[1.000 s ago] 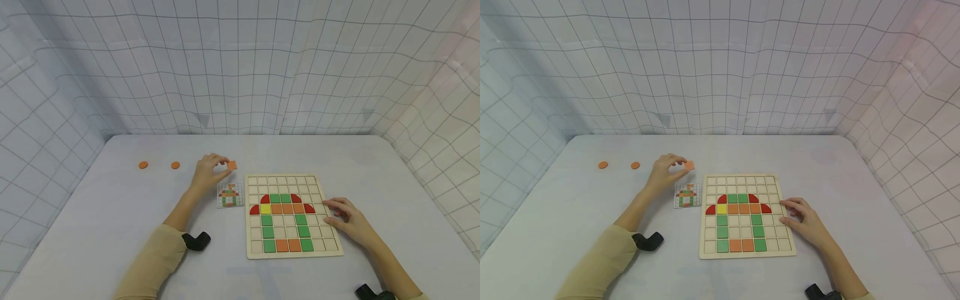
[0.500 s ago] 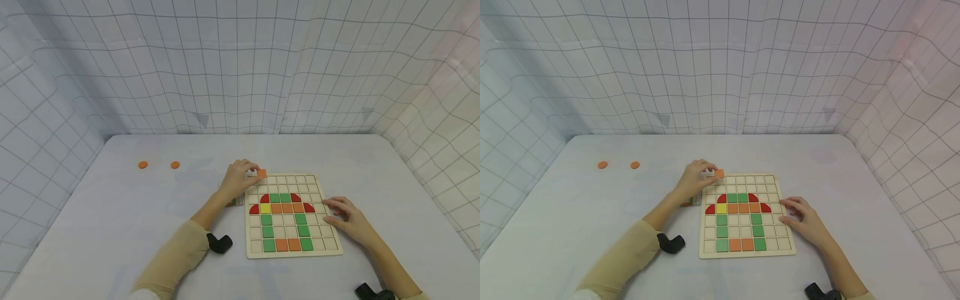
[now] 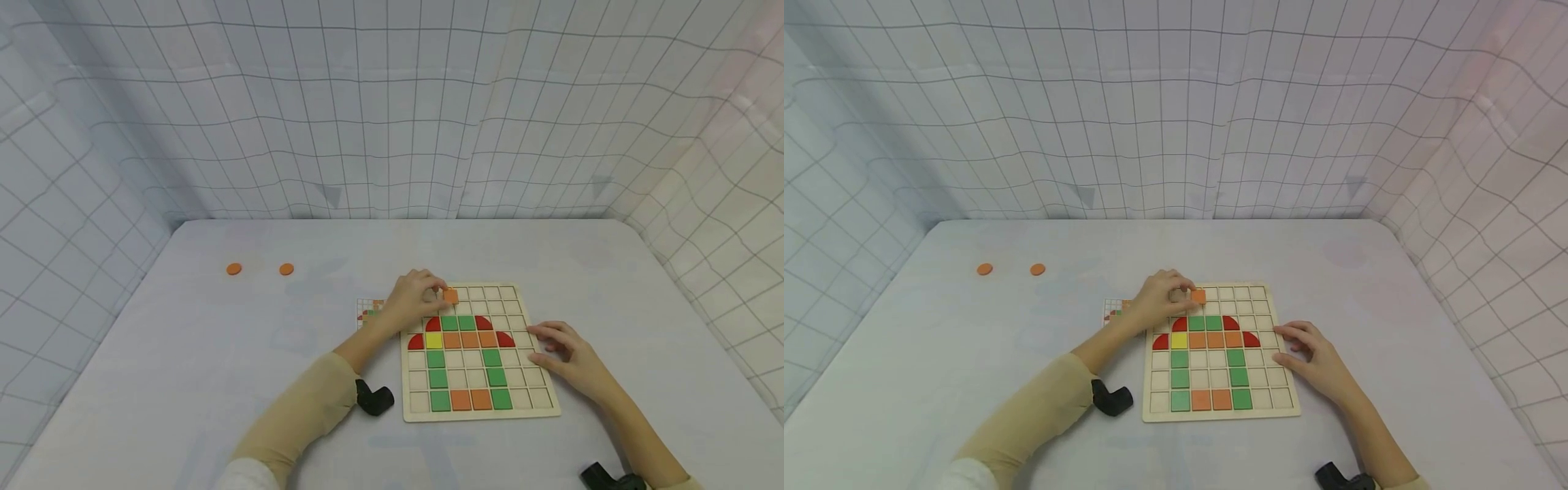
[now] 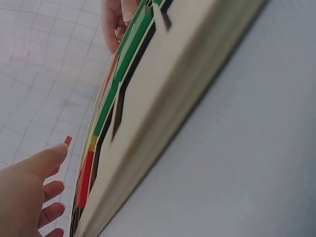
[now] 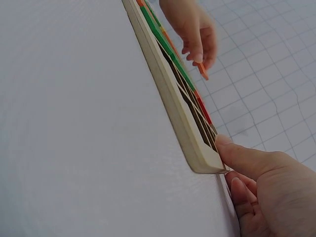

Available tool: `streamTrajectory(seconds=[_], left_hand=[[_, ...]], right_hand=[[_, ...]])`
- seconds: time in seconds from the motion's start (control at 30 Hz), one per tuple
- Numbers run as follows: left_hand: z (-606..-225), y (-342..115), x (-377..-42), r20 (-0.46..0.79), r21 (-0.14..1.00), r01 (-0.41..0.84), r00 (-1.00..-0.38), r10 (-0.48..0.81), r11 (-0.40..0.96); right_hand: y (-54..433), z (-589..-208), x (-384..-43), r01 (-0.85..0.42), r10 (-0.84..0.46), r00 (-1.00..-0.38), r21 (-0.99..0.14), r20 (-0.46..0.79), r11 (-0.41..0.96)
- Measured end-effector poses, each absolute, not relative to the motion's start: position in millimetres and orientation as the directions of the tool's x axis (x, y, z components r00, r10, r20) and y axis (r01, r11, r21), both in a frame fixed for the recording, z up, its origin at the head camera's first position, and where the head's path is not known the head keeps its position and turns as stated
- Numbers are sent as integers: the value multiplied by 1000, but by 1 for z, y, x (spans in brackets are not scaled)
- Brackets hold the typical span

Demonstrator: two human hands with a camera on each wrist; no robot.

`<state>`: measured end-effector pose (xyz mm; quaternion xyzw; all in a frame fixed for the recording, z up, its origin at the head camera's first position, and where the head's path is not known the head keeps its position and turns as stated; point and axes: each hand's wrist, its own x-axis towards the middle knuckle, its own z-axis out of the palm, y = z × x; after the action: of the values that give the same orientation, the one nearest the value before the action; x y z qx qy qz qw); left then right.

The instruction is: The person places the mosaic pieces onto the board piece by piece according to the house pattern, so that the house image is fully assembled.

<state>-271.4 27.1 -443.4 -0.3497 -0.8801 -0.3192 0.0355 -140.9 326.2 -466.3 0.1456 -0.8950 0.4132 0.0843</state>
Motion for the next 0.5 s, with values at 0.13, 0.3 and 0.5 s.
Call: streamTrajectory(seconds=[0.13, 0.3, 0.5], left_hand=[[-445, 33, -269, 282, 535, 651, -738, 613, 538], [-445, 38, -266, 257, 563, 632, -746, 614, 533], [-448, 44, -264, 267, 540, 649, -736, 622, 536]], right_hand=[[327, -467, -141, -334, -192, -942, -709, 275, 621], [327, -468, -142, -344, -197, -938, -708, 284, 616], [326, -467, -141, -345, -195, -938, -712, 287, 612]])
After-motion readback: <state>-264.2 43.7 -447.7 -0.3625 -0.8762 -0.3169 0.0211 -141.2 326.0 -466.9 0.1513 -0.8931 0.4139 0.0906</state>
